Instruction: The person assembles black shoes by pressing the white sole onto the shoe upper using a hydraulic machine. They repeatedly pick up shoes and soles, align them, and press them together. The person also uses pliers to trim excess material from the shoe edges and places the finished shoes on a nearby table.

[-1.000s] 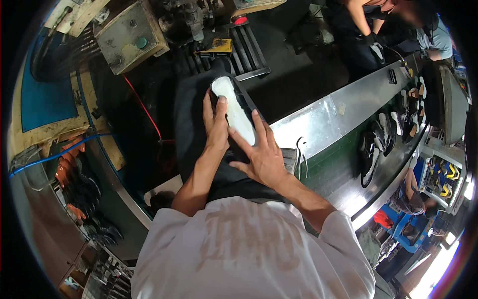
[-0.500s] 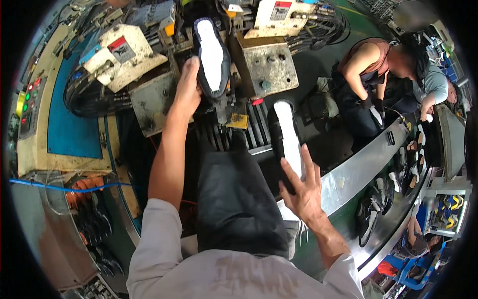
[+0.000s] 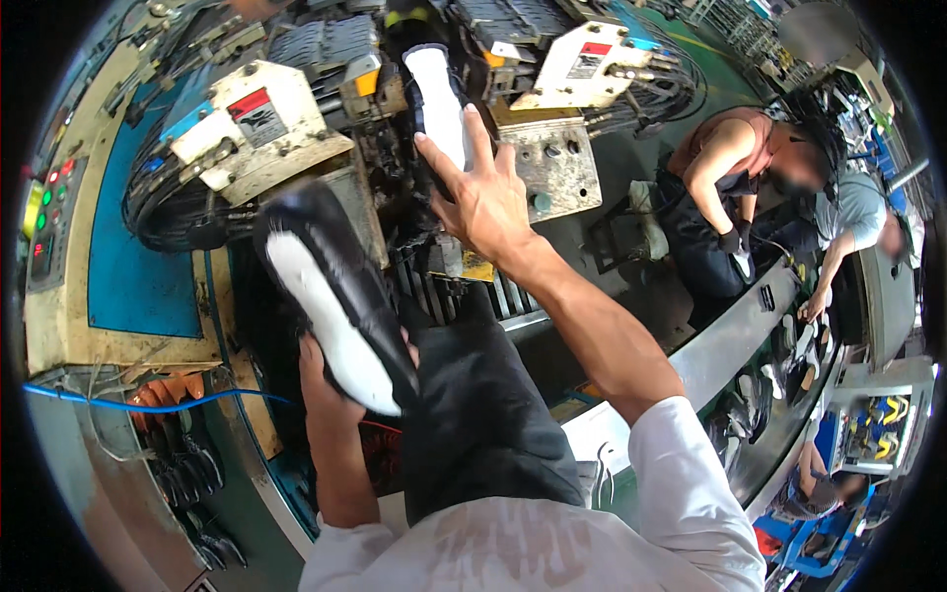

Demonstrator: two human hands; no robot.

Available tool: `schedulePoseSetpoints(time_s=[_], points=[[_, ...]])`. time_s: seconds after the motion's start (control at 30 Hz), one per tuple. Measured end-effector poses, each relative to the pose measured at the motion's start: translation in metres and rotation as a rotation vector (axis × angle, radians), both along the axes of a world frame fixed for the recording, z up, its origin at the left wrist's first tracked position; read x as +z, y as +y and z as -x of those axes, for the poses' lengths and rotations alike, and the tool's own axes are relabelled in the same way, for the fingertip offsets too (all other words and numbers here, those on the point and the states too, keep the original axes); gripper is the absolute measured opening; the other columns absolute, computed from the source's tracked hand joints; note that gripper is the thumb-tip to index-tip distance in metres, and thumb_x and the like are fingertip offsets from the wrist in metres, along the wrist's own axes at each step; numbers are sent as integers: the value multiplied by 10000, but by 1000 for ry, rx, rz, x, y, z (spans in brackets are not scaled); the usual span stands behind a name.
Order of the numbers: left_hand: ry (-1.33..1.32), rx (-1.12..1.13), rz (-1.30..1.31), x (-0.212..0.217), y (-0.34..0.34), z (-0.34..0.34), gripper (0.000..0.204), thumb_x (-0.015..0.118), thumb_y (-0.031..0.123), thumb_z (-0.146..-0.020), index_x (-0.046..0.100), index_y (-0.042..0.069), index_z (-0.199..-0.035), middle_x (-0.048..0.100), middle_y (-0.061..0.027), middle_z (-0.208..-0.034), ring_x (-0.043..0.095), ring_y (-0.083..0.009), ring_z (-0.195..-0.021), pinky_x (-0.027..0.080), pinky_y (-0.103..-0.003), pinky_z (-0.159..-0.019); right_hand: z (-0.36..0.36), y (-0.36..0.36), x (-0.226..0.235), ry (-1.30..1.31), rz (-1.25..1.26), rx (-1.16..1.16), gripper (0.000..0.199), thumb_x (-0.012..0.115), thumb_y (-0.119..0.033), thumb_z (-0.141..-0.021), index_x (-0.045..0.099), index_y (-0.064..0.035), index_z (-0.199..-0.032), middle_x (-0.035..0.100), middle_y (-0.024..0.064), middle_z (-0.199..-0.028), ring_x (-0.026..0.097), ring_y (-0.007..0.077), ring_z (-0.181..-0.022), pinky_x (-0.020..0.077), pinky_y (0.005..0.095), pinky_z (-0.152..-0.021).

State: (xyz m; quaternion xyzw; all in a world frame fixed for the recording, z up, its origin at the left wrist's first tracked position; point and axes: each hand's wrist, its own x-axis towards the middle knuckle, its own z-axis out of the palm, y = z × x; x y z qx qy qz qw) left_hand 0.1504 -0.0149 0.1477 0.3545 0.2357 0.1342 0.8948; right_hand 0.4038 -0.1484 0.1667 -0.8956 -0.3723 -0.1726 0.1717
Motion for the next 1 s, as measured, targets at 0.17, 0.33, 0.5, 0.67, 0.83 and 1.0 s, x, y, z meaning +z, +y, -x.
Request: schedulePoseSetpoints(time_s=[0.17,0.33,0.5,0.67,0.83,1.0], points=[[29,34,103,-31,-1,59,950,574,799,-939,554,-15,-1429,728,-247,-1042,761,-381,-846,638,-515,-744,5,14,-22,-35,-19,-32,784,812,-228,-873,533,-349,-1596,276,311,-1702,516,555,-1254,523,581,-1068],[110,116,4,-66,-8,84,887,698,652,-911,500,21,-1502,711,-257,-1137,761,-401,-942,662,-560,-810,-3,9,-36,-254,-98,101,675,729,-202,-928,555,-169,-1579,403,308,-1644,416,521,-1497,346,582,-1259],[89,-32,-137,-66,-20,72,946,750,484,-903,351,90,-1665,601,-159,-1419,676,-341,-1259,641,-588,-995,-8,14,-39,-310,-93,103,591,666,-167,-962,582,-95,-1542,475,297,-1609,426,463,-1526,315,552,-1289],[34,-129,-142,-38,-30,29,1050,763,283,-838,243,31,-1715,515,-163,-1569,569,-294,-1418,479,-440,-1197,-58,50,-35,-369,-103,104,575,637,-205,-964,597,-88,-1525,525,304,-1568,458,457,-1504,319,551,-1286],[12,-199,-401,-45,-24,-5,1099,673,21,-797,118,40,-1745,346,-162,-1712,411,-289,-1560,358,-420,-1277,-99,71,-14,-367,-103,131,594,645,-228,-958,594,-88,-1533,509,309,-1582,441,457,-1517,315,549,-1291],[173,-163,-649,-53,-24,-29,1069,659,-52,-821,124,35,-1743,335,-161,-1718,436,-274,-1541,386,-397,-1252,-120,95,-4,-315,-84,151,603,654,-266,-972,586,-89,-1544,488,316,-1598,425,466,-1526,307,545,-1295]])
